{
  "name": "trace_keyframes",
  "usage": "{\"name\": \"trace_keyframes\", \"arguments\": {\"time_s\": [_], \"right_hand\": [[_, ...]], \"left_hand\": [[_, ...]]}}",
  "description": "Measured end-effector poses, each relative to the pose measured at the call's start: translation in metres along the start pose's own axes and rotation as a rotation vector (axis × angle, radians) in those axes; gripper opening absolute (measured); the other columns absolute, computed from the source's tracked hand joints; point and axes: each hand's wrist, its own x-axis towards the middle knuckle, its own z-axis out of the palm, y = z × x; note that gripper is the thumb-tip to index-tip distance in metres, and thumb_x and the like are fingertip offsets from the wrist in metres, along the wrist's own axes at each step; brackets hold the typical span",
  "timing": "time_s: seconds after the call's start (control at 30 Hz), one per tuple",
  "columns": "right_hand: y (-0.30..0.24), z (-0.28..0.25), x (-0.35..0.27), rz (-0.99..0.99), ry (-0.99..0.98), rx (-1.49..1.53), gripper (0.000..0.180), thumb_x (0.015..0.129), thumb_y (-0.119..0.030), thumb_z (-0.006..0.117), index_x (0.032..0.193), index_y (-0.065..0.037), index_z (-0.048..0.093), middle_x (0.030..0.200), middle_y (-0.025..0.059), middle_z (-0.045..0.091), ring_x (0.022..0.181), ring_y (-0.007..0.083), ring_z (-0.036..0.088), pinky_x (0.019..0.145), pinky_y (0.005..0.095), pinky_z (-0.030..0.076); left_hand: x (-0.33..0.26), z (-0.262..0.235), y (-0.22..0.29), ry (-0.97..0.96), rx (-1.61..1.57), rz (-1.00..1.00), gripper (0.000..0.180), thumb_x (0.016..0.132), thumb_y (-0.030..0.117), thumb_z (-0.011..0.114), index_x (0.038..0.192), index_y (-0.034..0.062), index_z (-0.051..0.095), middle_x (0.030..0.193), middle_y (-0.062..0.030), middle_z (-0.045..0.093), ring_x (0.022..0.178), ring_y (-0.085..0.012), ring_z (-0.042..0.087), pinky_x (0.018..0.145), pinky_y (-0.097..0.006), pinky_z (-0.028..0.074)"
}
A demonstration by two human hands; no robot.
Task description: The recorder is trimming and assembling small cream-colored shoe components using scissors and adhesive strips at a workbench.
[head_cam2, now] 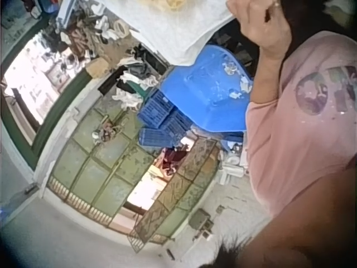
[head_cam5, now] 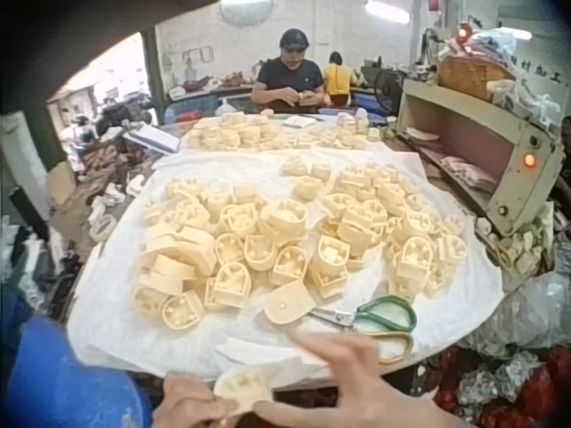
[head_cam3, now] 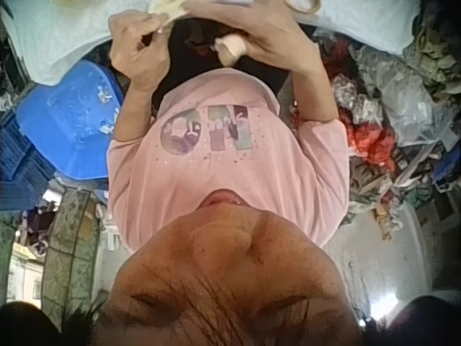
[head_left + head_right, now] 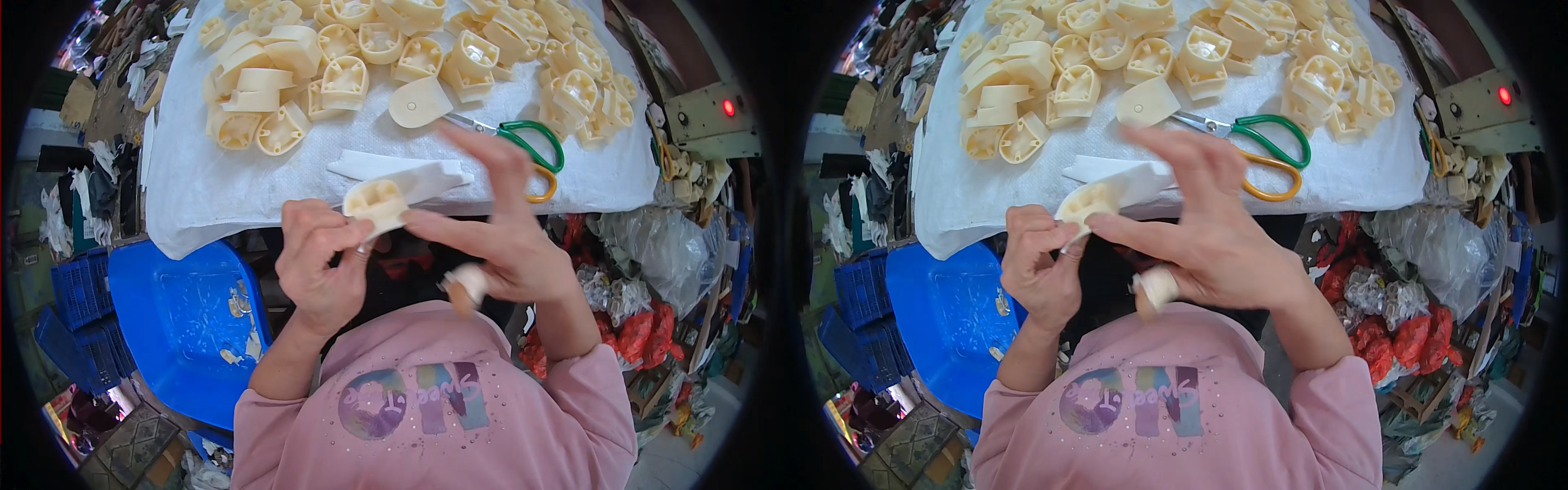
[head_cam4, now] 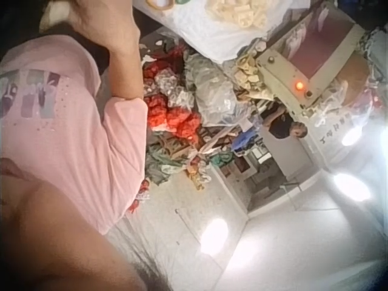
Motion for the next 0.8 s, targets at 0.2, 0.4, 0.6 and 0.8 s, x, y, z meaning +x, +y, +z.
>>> {"name": "trace_keyframes", "arguments": {"time_s": [0.2, 0.4, 0.6, 0.8], "right_hand": [[0.000, 0.047, -0.044, 0.281, 0.535, 0.695, 0.036, 0.075, -0.006, 0.074, 0.105, -0.003, 0.054, 0.097, 0.0118, 0.055, 0.085, 0.0167, 0.052, 0.074, 0.0271, 0.045], [-0.020, 0.074, -0.048, 0.653, 0.708, 1.232, 0.025, 0.096, -0.015, 0.049, 0.112, 0.003, 0.048, 0.104, 0.0123, 0.060, 0.095, 0.0175, 0.061, 0.078, 0.0283, 0.051], [-0.018, 0.066, -0.053, 0.625, 0.625, 1.187, 0.024, 0.096, -0.013, 0.045, 0.112, 0.004, 0.050, 0.101, 0.0125, 0.062, 0.090, 0.0179, 0.064, 0.075, 0.0294, 0.053], [-0.016, 0.058, -0.052, 0.584, 0.476, 1.034, 0.028, 0.094, -0.012, 0.045, 0.114, 0.004, 0.057, 0.093, 0.0096, 0.066, 0.076, 0.0102, 0.061, 0.066, 0.0225, 0.049]], "left_hand": [[0.000, -0.003, 0.010, 0.031, -0.063, 0.052, 0.032, 0.060, -0.009, 0.074, 0.083, 0.0091, 0.062, 0.077, -0.0045, 0.043, 0.073, -0.0229, 0.043, 0.069, -0.032, 0.039], [-0.008, 0.011, 0.016, -0.168, -0.403, 0.116, 0.030, 0.069, -0.014, 0.062, 0.092, 0.0021, 0.054, 0.101, -0.0183, 0.056, 0.088, -0.0341, 0.061, 0.074, -0.043, 0.051], [-0.007, 0.011, 0.018, -0.221, -0.076, 0.293, 0.021, 0.066, -0.012, 0.064, 0.082, -0.0014, 0.054, 0.095, -0.0180, 0.059, 0.081, -0.0317, 0.061, 0.069, -0.043, 0.051], [-0.001, 0.014, 0.028, -0.300, 0.115, 0.317, 0.015, 0.064, -0.006, 0.065, 0.072, -0.0015, 0.052, 0.090, -0.0172, 0.058, 0.075, -0.0294, 0.059, 0.060, -0.038, 0.048]]}}
